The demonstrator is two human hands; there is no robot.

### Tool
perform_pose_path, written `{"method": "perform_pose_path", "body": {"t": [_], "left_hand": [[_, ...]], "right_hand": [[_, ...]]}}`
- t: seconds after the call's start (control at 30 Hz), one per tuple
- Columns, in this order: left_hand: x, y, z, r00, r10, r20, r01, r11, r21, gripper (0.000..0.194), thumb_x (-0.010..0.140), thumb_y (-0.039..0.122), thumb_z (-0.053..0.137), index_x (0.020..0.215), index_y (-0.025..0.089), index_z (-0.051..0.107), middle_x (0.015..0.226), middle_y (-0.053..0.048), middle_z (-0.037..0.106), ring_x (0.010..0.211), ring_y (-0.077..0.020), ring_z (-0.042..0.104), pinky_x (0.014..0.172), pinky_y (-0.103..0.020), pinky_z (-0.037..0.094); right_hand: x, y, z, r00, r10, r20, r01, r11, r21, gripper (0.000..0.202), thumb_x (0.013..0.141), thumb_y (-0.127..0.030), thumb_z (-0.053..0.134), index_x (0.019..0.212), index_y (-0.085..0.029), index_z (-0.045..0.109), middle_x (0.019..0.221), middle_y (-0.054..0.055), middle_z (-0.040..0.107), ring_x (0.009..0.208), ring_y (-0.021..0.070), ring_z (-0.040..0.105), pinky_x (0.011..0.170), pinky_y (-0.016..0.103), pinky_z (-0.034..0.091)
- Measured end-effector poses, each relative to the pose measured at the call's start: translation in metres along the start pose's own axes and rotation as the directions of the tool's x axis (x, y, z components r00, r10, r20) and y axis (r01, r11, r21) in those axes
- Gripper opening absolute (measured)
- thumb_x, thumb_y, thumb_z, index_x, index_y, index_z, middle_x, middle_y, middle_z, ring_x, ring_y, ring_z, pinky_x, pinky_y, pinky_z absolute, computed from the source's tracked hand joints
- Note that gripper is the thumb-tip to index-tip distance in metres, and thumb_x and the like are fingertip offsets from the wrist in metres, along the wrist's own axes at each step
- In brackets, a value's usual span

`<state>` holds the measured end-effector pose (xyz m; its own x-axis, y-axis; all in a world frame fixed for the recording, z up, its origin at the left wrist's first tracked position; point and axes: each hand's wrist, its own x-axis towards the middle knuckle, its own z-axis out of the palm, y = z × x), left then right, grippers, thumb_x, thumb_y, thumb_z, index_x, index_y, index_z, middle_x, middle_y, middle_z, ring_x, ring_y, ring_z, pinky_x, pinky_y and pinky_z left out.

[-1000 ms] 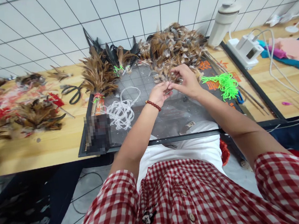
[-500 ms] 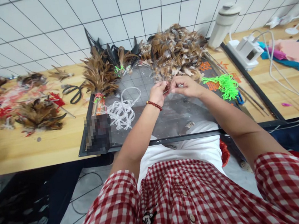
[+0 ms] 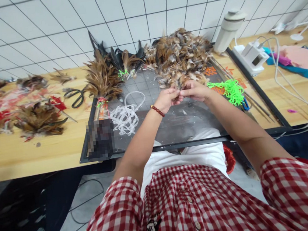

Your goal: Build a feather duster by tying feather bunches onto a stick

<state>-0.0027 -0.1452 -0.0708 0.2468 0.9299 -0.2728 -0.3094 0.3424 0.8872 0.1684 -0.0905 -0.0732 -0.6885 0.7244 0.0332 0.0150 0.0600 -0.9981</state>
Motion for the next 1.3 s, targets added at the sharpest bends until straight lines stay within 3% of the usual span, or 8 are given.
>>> {"method": "perform_pose_path", "body": {"t": [0.3, 0.43, 0.53, 0.63, 0.8, 0.97, 1.13, 1.3], "left_hand": [[0.000, -0.002, -0.002, 0.994, -0.056, 0.090, 0.057, 0.998, -0.004, 0.016, 0.087, 0.023, 0.077, 0.077, 0.011, 0.071, 0.075, -0.007, 0.076, 0.065, -0.0096, 0.069, 0.075, -0.024, 0.056], [0.000, -0.002, -0.002, 0.991, -0.067, 0.116, 0.072, 0.997, -0.037, 0.016, 0.089, 0.027, 0.076, 0.087, 0.012, 0.073, 0.087, -0.010, 0.079, 0.078, -0.0132, 0.074, 0.085, -0.029, 0.057], [0.002, -0.003, -0.002, 0.993, -0.101, 0.065, 0.102, 0.995, -0.019, 0.015, 0.088, 0.026, 0.076, 0.084, 0.012, 0.072, 0.082, -0.009, 0.078, 0.071, -0.0119, 0.072, 0.086, -0.031, 0.057], [0.004, -0.003, -0.002, 0.996, -0.091, -0.026, 0.089, 0.994, -0.067, 0.013, 0.090, 0.021, 0.072, 0.081, 0.013, 0.069, 0.075, -0.006, 0.074, 0.066, -0.0104, 0.069, 0.085, -0.030, 0.056], [0.006, -0.004, 0.001, 0.986, -0.049, -0.160, 0.009, 0.970, -0.244, 0.013, 0.094, 0.015, 0.064, 0.081, 0.015, 0.067, 0.073, -0.002, 0.071, 0.069, -0.0092, 0.067, 0.086, -0.027, 0.056], [0.008, -0.005, 0.002, 0.969, -0.053, -0.242, -0.026, 0.950, -0.312, 0.004, 0.093, 0.019, 0.067, 0.092, 0.016, 0.070, 0.072, -0.001, 0.069, 0.070, -0.0103, 0.068, 0.085, -0.027, 0.056], [0.014, 0.004, -0.008, 0.871, 0.037, -0.490, -0.263, 0.877, -0.401, 0.011, 0.096, 0.025, 0.066, 0.101, 0.017, 0.069, 0.065, 0.003, 0.063, 0.057, -0.0050, 0.060, 0.068, -0.016, 0.051], [0.016, 0.008, -0.013, 0.804, 0.065, -0.591, -0.364, 0.839, -0.404, 0.012, 0.098, 0.026, 0.065, 0.103, 0.017, 0.070, 0.061, 0.005, 0.058, 0.052, -0.0038, 0.056, 0.059, -0.014, 0.046]], "right_hand": [[0.006, 0.012, -0.005, 0.982, 0.029, -0.187, -0.013, 0.996, 0.091, 0.048, 0.057, -0.054, 0.094, 0.079, -0.019, 0.069, 0.069, 0.004, 0.069, 0.076, 0.0252, 0.070, 0.064, 0.039, 0.059], [0.012, 0.018, -0.004, 0.965, 0.036, -0.260, -0.012, 0.995, 0.095, 0.049, 0.058, -0.055, 0.093, 0.080, -0.020, 0.068, 0.065, 0.002, 0.067, 0.069, 0.0228, 0.067, 0.063, 0.040, 0.059], [0.015, 0.022, -0.006, 0.965, 0.022, -0.262, -0.009, 0.999, 0.049, 0.050, 0.060, -0.058, 0.091, 0.080, -0.020, 0.066, 0.062, 0.001, 0.064, 0.064, 0.0208, 0.064, 0.061, 0.039, 0.057], [0.015, 0.025, -0.007, 0.966, -0.042, -0.254, 0.034, 0.999, -0.037, 0.053, 0.066, -0.065, 0.085, 0.087, -0.020, 0.066, 0.069, 0.002, 0.064, 0.066, 0.0198, 0.062, 0.063, 0.039, 0.057], [0.013, 0.024, -0.001, 0.942, -0.257, -0.216, 0.159, 0.908, -0.388, 0.077, 0.064, -0.061, 0.088, 0.125, -0.023, 0.061, 0.102, 0.006, 0.067, 0.083, 0.0201, 0.064, 0.073, 0.037, 0.058], [0.013, 0.024, -0.005, 0.869, -0.389, -0.307, 0.136, 0.783, -0.607, 0.079, 0.076, -0.056, 0.081, 0.144, -0.027, 0.053, 0.117, 0.008, 0.066, 0.090, 0.0218, 0.065, 0.077, 0.037, 0.057], [0.009, 0.020, -0.035, 0.811, -0.370, -0.454, -0.062, 0.717, -0.695, 0.038, 0.083, -0.045, 0.071, 0.111, -0.020, 0.076, 0.093, 0.007, 0.072, 0.082, 0.0219, 0.065, 0.075, 0.036, 0.054], [0.004, 0.021, -0.037, 0.920, -0.173, -0.351, -0.219, 0.514, -0.829, 0.020, 0.077, -0.032, 0.069, 0.086, -0.019, 0.081, 0.079, 0.005, 0.073, 0.078, 0.0223, 0.066, 0.074, 0.034, 0.048]]}}
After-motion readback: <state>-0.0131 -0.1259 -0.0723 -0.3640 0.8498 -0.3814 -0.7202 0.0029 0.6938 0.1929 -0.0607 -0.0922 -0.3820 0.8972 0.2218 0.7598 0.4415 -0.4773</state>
